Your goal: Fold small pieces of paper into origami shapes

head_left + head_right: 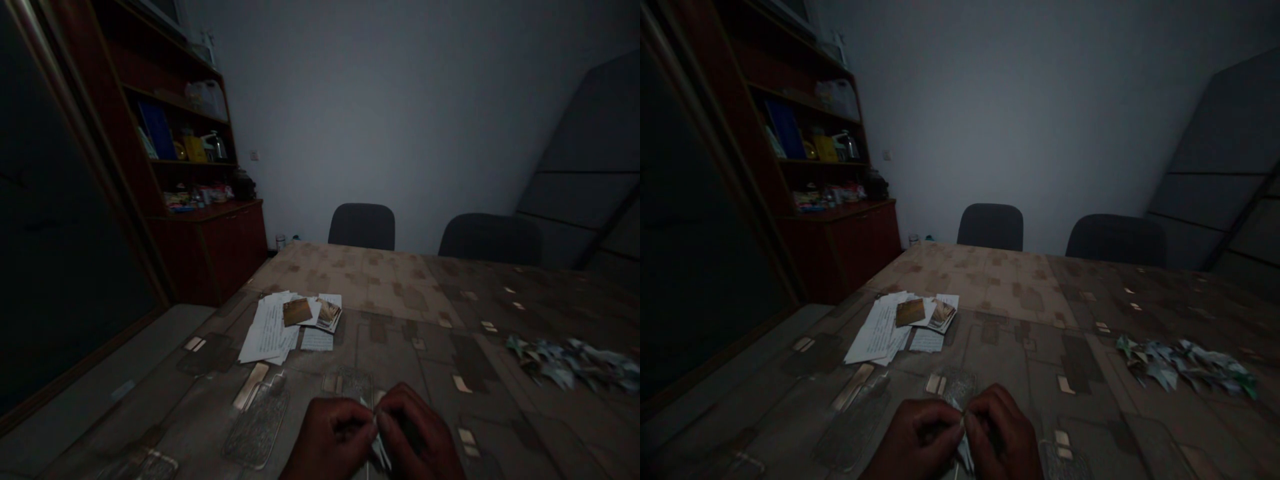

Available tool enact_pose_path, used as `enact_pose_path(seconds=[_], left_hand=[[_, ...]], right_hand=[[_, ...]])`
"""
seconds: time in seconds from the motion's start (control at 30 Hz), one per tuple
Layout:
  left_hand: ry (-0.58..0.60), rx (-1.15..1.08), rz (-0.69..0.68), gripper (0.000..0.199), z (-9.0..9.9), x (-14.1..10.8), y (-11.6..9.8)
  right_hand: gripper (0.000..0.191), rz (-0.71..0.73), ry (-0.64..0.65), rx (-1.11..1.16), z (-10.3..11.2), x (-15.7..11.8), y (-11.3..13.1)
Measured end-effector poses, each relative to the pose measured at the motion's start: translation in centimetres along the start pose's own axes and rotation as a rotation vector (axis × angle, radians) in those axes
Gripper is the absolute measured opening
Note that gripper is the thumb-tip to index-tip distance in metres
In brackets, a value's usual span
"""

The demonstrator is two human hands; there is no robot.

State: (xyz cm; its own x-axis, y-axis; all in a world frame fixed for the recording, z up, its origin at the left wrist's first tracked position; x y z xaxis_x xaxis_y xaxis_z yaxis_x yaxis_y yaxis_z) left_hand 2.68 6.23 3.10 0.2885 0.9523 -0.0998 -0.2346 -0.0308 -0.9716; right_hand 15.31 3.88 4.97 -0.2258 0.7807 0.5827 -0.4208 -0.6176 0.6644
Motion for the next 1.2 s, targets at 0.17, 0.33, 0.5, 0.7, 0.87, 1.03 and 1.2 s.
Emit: enact_pose_path(seconds=[0.17, 0.33, 0.5, 0.7, 0.87, 1.03, 1.2], left_hand=[[-0.012, 0.068, 0.005, 0.02, -0.3, -0.1, 0.4], [0.008, -0.053, 0.119, 0.019, -0.3, 0.2, 1.2], [0.018, -0.077, 0.137, 0.022, -0.4, 0.2, 1.0], [0.015, -0.126, 0.071, 0.025, -0.4, -0.2, 0.9], [0.039, -0.041, -0.026, 0.043, -0.2, -0.5, 0.4], [0.08, 0.101, -0.096, 0.051, -0.1, -0.6, 0.5], [0.075, 0.079, -0.102, 0.048, 0.6, -0.6, 0.7]], right_hand=[[0.021, 0.015, 0.003, -0.022, 0.1, 0.0, 0.1], [0.023, -0.048, -0.001, 0.022, 0.0, -0.1, -0.4], [0.02, -0.062, 0.006, 0.056, -0.1, -0.2, -0.5], [0.012, -0.06, 0.001, 0.036, -0.3, -0.1, -0.5], [0.014, -0.007, 0.053, 0.037, -0.6, 0.0, -0.4], [0.017, -0.039, 0.05, 0.068, -0.6, 0.0, -0.5], [0.014, -0.041, 0.064, 0.071, -0.8, 0.2, -0.3]])
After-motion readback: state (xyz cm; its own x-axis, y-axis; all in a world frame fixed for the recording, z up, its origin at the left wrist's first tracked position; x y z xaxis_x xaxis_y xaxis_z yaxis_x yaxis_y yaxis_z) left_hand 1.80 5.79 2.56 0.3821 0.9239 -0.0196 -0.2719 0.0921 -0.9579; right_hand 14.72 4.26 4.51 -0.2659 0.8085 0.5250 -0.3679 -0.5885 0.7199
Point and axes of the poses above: each hand's wrist, its own x-axis towards the middle knuckle, its own z-axis out of the back of the hand, y = z × x, the point moved 7 cm from there along x, towards the middle knuckle, and after that the axes turned 10 degrees about z, right-handed, at the moved point
